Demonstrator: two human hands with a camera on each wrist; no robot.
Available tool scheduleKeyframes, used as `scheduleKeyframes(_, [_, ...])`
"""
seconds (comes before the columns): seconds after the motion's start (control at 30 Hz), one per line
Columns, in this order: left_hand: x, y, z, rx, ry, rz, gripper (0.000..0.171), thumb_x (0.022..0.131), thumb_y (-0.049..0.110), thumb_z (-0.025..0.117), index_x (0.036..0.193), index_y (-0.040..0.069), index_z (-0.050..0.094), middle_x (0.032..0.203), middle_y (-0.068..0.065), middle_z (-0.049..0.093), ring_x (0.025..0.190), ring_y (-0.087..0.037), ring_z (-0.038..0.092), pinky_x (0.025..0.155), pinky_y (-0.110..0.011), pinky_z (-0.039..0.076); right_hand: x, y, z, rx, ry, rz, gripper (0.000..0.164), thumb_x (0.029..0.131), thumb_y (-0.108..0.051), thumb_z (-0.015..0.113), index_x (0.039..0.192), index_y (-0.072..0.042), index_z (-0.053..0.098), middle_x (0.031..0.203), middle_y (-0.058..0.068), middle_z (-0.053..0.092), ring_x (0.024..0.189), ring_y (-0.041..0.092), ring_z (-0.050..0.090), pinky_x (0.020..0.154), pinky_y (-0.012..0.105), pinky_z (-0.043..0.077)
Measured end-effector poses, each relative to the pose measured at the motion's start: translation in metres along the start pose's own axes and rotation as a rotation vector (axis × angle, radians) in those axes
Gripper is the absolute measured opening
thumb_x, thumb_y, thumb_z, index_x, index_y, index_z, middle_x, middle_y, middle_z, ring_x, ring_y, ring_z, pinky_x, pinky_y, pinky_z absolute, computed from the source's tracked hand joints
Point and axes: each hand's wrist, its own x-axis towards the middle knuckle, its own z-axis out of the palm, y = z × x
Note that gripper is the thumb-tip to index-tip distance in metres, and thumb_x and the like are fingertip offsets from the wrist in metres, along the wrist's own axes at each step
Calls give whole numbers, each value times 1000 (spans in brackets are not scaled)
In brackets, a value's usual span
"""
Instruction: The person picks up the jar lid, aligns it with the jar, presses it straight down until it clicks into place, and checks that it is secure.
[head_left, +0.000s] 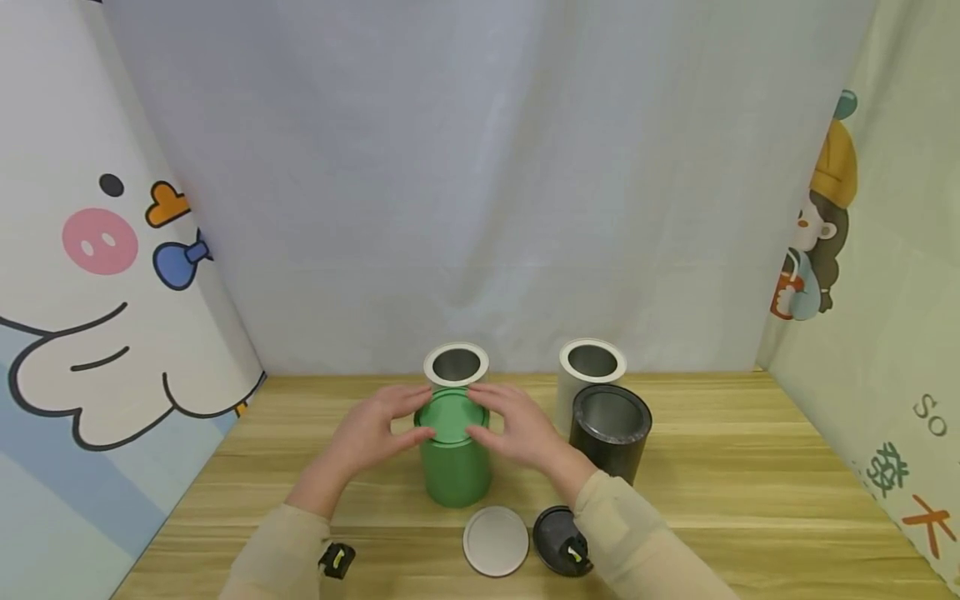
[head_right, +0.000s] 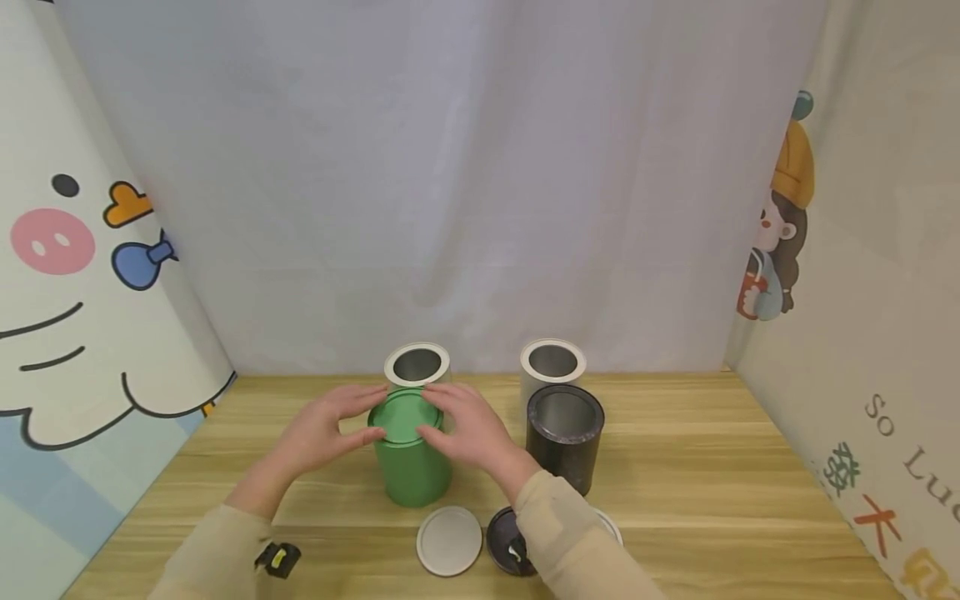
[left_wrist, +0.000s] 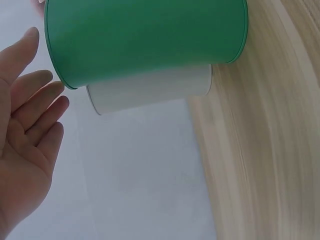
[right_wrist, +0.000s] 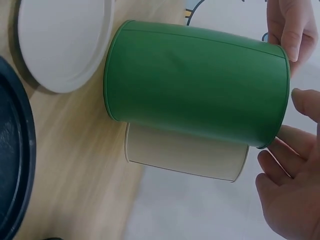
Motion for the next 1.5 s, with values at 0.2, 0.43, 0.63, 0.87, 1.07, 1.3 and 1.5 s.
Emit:
scheduleKeyframes(0.2, [4, 1, -4, 65, -61, 44, 55, 86, 26, 78, 130, -2, 63, 133, -17, 61, 121, -37, 57, 101, -52, 46, 5, -5, -6, -104, -97, -32, 50, 92, -24, 70, 133, 3, 60, 140, 18, 55, 129, 35, 50, 108, 48, 40])
scheduleKeyframes(0.43, [5, 3, -5, 152, -130, 106, 50, 90, 30, 74, 128, -2, 65, 135, -17, 59, 124, -36, 56, 102, -50, 46, 7, -10, -11, -177, -180, -44, 52, 95, -29, 65, 136, 2, 58, 142, 15, 54, 135, 32, 46, 113, 44, 35])
scheduleKeyframes(0.63, [6, 3, -5, 171, -164, 111, 47, 91, 29, 72, 127, -2, 66, 135, -16, 60, 124, -35, 56, 103, -49, 45, 7, -11, -12, -207, -202, -59, 50, 96, -28, 63, 135, 2, 59, 142, 15, 54, 134, 32, 47, 112, 42, 36])
scheduleKeyframes(0.87, [6, 1, -4, 157, -194, 93, 48, 94, 30, 70, 129, -2, 64, 137, -16, 58, 125, -36, 55, 103, -49, 46, 9, -13, -10, -210, -209, -36, 50, 95, -29, 63, 135, 2, 59, 142, 15, 54, 134, 32, 46, 113, 41, 36])
scheduleKeyframes(1.07, [6, 3, -4, 157, -198, 67, 48, 95, 29, 69, 130, -3, 63, 137, -16, 58, 125, -36, 55, 102, -50, 46, 9, -13, -9, -208, -220, -23, 51, 95, -28, 62, 136, 2, 58, 142, 15, 54, 135, 32, 45, 114, 41, 34])
scheduleKeyframes(1.3, [7, 6, -4, 162, -202, 57, 47, 95, 29, 68, 130, -3, 63, 136, -16, 59, 124, -35, 56, 102, -50, 46, 10, -14, -8, -188, -227, -12, 51, 95, -27, 61, 136, 4, 57, 142, 17, 53, 136, 32, 44, 115, 44, 31])
scheduleKeyframes(1.5, [9, 6, -6, 150, -211, 76, 45, 94, 26, 69, 127, -5, 64, 133, -18, 61, 123, -36, 57, 102, -50, 46, 12, -14, -9, -193, -243, -5, 51, 95, -27, 61, 135, 4, 58, 141, 16, 54, 136, 32, 44, 116, 44, 30])
